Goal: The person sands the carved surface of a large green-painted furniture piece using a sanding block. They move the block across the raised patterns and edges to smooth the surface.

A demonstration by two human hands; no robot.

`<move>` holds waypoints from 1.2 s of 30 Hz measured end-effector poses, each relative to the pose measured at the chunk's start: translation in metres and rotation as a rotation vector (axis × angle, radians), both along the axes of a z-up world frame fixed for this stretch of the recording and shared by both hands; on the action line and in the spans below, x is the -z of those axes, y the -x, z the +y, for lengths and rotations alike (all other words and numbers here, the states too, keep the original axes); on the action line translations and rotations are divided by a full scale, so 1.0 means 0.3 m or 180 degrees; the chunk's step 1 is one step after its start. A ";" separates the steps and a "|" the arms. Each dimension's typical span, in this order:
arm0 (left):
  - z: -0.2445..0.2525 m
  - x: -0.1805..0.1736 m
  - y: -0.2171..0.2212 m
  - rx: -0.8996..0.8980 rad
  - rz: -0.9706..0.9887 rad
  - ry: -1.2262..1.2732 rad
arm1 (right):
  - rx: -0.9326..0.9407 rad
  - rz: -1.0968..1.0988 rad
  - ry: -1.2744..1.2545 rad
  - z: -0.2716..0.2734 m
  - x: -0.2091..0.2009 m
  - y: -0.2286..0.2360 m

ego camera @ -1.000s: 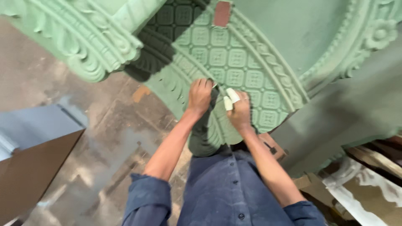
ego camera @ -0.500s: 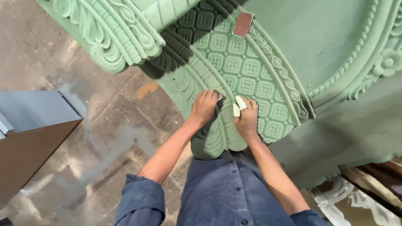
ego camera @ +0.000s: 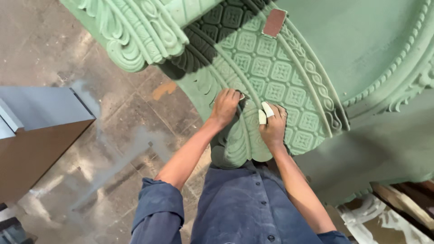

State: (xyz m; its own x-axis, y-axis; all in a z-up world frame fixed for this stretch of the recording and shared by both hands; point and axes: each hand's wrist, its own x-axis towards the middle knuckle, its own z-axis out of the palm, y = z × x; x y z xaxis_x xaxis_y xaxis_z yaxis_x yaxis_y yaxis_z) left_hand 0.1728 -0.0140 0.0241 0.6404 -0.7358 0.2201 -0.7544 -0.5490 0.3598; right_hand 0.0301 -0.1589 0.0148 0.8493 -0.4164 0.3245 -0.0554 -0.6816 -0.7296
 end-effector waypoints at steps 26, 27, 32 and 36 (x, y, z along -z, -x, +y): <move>0.214 0.005 -0.060 -0.0488 0.0407 0.0162 | 0.0009 -0.0082 -0.0036 0.018 -0.010 0.021; 0.197 0.009 -0.070 -0.0485 0.0286 0.0167 | -0.0009 -0.0059 -0.0047 0.014 -0.010 0.015; 0.054 0.041 -0.130 -0.0524 0.0009 0.0145 | 0.0023 -0.0012 -0.0032 0.000 -0.016 0.008; 0.009 0.050 -0.181 -0.0182 -0.0171 0.0197 | 0.0031 0.0045 -0.0047 0.007 -0.018 0.006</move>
